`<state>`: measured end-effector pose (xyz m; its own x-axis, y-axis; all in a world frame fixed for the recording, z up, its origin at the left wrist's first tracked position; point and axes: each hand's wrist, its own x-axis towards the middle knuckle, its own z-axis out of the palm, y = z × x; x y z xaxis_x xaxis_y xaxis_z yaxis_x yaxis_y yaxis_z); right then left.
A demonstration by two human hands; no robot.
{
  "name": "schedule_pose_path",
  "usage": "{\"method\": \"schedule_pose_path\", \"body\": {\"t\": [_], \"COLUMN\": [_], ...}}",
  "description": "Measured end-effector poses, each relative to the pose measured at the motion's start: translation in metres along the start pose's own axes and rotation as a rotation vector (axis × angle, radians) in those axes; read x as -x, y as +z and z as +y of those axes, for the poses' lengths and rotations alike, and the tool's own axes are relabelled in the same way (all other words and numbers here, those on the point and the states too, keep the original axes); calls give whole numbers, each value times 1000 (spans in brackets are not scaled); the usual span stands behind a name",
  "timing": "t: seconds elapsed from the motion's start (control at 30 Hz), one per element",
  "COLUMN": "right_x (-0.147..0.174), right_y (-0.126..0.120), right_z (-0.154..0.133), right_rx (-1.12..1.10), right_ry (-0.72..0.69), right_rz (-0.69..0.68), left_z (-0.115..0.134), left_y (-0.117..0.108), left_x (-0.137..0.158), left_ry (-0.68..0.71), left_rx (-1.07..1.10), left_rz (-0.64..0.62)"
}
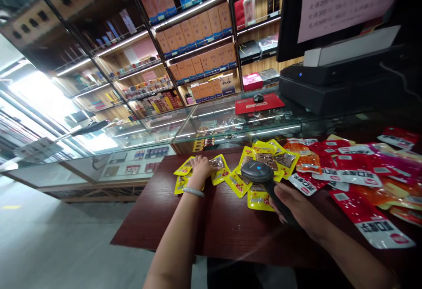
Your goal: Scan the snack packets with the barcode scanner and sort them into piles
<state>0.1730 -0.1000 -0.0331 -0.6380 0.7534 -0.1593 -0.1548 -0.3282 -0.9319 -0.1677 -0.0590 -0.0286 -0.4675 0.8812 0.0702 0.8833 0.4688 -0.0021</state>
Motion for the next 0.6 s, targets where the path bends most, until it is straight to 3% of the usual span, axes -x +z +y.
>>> {"method": "schedule_pose_path", "body": {"t": [0.1, 0.27, 0.6], "right_x": [0, 1, -7], "right_y": [-1, -2, 13], "right_z": [0, -3, -23], "right_rx": [7, 30, 20], "right_ry": [-16, -52, -142], "right_rz": [-12, -21, -59], "left_z": [4, 7, 31], "left_y": [-2, -22, -61], "left_x": [5, 25, 59], "left_ry": [9, -58, 107], "left_rx": [153, 628, 638], "left_rz": [52, 131, 173]}}
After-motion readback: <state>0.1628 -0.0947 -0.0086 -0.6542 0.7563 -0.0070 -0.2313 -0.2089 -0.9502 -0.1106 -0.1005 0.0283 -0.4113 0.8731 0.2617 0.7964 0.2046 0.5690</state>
